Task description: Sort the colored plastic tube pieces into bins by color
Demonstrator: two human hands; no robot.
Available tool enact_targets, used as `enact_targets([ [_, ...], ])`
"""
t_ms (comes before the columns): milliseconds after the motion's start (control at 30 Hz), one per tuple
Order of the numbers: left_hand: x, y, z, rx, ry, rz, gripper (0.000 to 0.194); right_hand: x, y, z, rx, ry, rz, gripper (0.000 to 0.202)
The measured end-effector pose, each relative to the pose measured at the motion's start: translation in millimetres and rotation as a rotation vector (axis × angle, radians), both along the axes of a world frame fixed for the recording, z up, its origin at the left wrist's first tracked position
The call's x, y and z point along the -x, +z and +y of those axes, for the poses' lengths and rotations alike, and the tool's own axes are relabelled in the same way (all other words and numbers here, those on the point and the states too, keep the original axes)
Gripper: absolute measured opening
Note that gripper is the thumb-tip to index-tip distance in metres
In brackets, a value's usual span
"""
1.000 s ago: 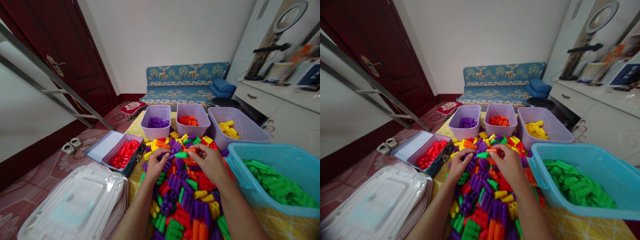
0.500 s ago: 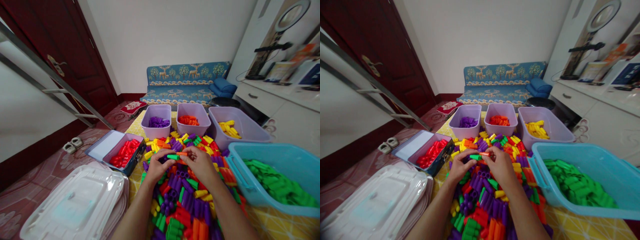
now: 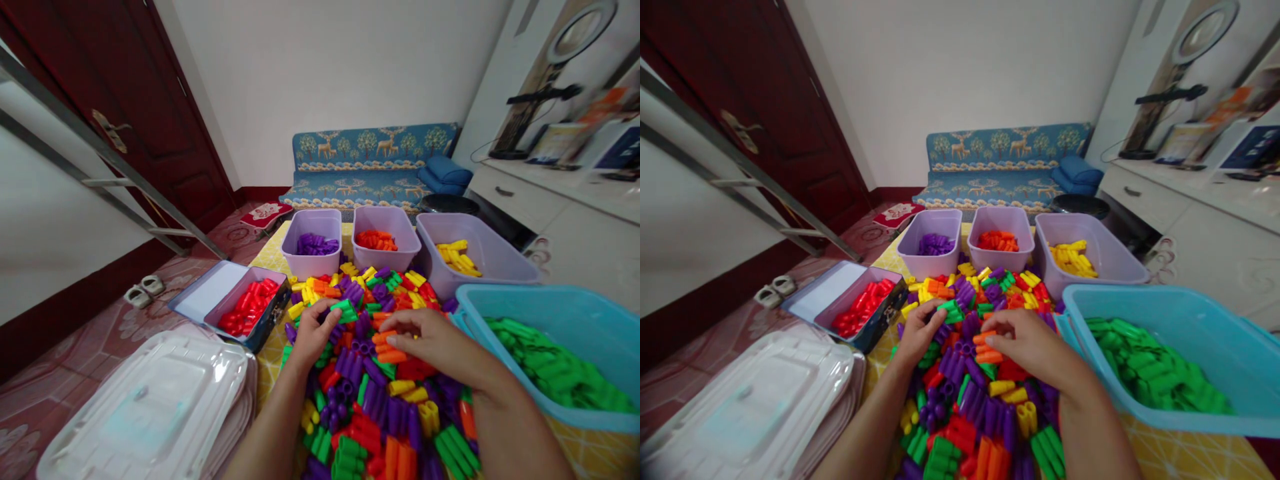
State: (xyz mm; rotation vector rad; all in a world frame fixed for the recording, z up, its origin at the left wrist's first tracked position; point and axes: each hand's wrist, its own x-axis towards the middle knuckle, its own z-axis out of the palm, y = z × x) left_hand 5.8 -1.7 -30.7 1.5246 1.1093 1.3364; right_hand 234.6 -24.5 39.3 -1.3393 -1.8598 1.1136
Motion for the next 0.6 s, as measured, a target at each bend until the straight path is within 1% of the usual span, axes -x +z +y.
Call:
enact_targets([
  [33,0,0.7,0,0.003,0.001,0.004,0.027,1,1.1,1,-0.014,-0.08,0.089,0.016],
  [67,-1,1.2,0,0.007,0.001,0.009,0.027,3,1.9,2,-0.054,-0.192,0.217,0.02],
  [133,-1,1.9,0,0.01,0.004,0.011,0.027,8,2.0,7,-0.194,-0.415,0.497,0.035],
  [167,-1,1.9,-1,0.011,0.005,0.012,0.027,10,1.2,10,-0.267,-0.481,0.597,0.043],
  [200,-1,1.9,-1,0.012,0.006,0.013,0.027,12,-0.3,12,-0.32,-0.507,0.645,0.049],
  [233,0,1.6,-1,0.014,0.007,0.01,0.028,14,-2.6,14,-0.345,-0.503,0.641,0.051],
  [300,0,0.9,-1,0.027,0.008,0.001,0.029,17,-9.4,17,-0.333,-0.461,0.505,0.046],
  [400,1,0.6,-2,0.022,-0.032,-0.003,0.035,24,-23.1,20,-0.325,-0.345,0.162,0.044],
  [500,2,2.0,-1,-0.058,-0.097,-0.01,0.046,38,-35.5,19,-0.423,-0.205,-0.118,0.05],
  [600,1,4.4,-1,-0.101,-0.106,-0.022,0.043,52,-43.1,16,-0.467,-0.133,-0.341,0.053],
])
